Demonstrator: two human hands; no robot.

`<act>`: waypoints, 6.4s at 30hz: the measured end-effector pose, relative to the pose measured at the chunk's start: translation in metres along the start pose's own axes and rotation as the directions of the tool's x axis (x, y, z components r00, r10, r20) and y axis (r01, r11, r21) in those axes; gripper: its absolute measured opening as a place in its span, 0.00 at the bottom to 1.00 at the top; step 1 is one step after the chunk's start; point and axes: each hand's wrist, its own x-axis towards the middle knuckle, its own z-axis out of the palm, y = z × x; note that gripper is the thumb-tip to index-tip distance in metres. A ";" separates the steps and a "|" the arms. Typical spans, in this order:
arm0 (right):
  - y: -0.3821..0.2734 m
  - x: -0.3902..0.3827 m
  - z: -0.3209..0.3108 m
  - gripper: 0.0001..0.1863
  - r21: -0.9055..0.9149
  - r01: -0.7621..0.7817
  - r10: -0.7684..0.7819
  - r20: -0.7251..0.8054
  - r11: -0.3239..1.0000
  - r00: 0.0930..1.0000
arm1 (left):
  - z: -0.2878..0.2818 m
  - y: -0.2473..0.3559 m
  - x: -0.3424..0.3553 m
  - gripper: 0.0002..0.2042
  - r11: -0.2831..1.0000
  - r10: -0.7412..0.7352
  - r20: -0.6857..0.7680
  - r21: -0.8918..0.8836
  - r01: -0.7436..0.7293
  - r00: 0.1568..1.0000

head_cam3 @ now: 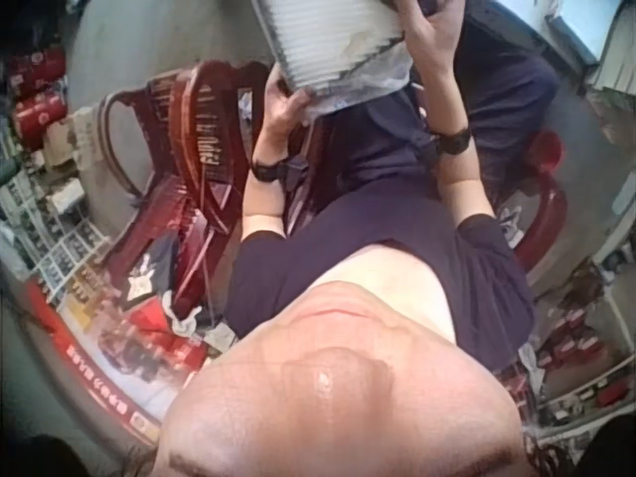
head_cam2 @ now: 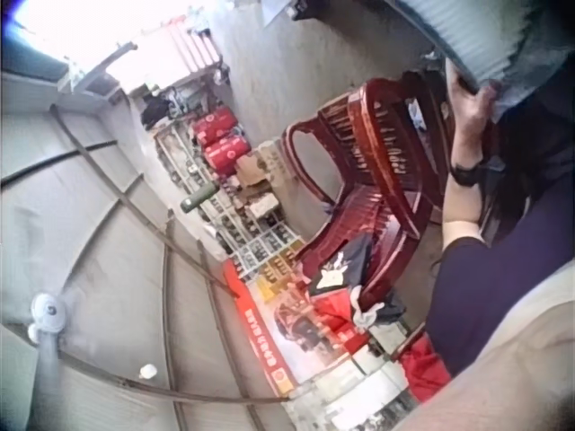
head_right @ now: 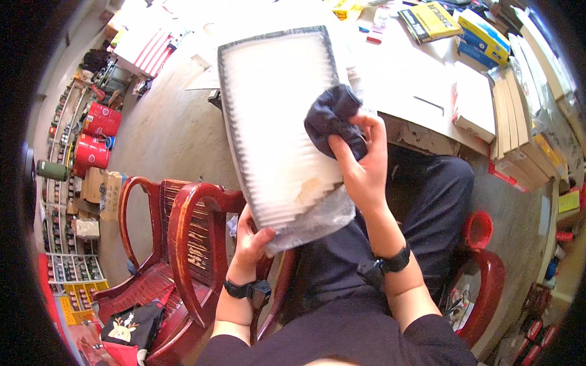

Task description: The person is cleaning an air filter with a cloth while it is still in the plastic bag.

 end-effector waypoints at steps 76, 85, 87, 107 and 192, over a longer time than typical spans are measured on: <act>0.009 -0.011 0.053 0.23 -0.605 0.476 -0.233 0.438 0.638 0.868 | 0.017 -0.007 0.000 0.21 0.981 -0.164 -0.043 0.094 0.167 0.986; 0.014 0.020 -0.026 0.23 0.350 -0.274 0.331 -0.113 0.895 0.937 | 0.006 -0.003 -0.001 0.23 0.961 -0.224 -0.162 -0.203 0.189 0.961; 0.010 0.024 -0.029 0.26 0.484 -0.353 0.405 -0.004 0.801 0.914 | 0.004 -0.003 0.001 0.22 0.938 -0.256 -0.150 -0.275 0.209 0.955; -0.028 -0.042 -0.041 0.19 0.100 -0.394 0.289 0.522 0.914 0.803 | -0.008 0.002 0.001 0.36 0.814 -0.312 -0.291 -0.573 0.097 0.904; -0.056 0.001 -0.025 0.14 -0.232 0.391 -0.225 0.522 0.891 0.823 | -0.021 -0.005 -0.008 0.31 0.960 -0.261 -0.055 -0.121 0.253 0.964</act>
